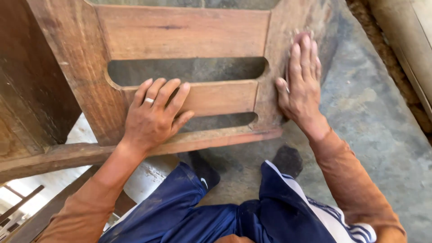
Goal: Sanding the wooden backrest of a chair using sandpaper to smooth the surface
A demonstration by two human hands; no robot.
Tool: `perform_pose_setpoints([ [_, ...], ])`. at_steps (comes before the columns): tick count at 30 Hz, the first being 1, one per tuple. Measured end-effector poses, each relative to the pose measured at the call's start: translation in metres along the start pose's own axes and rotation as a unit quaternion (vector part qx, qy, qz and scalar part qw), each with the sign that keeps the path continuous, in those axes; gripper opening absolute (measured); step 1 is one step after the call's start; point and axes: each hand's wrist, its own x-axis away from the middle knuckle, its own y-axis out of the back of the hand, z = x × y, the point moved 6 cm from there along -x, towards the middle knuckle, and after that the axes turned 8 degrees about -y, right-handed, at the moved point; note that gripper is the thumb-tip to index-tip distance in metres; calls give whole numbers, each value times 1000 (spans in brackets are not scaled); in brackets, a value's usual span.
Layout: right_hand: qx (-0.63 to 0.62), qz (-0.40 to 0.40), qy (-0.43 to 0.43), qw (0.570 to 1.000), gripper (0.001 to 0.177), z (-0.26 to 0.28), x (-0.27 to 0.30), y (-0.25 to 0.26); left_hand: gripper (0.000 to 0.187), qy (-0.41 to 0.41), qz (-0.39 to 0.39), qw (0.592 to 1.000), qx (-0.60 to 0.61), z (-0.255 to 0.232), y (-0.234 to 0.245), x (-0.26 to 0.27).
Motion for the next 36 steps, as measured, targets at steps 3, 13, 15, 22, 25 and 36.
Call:
perform_pose_setpoints([
  [3,-23,-11,-16,1000,53,-9,8,-4,55,23,61,996,-66,26,10,19],
  [13,-59,-70,-1,996,46,-18,6,-17,70,31,125,988,-85,61,-8,45],
  [15,-48,-62,1,997,47,-21,8,-18,68,31,123,987,-99,60,-9,47],
  [22,-14,-21,-5,1000,54,-22,11,-23,67,27,111,988,-107,57,-3,40],
  [25,-36,-42,-2,998,51,-20,8,-16,70,22,92,988,-124,55,-5,40],
  [36,-74,124,148,978,32,102,-36,24,90,138,-2,988,-63,63,10,70],
])
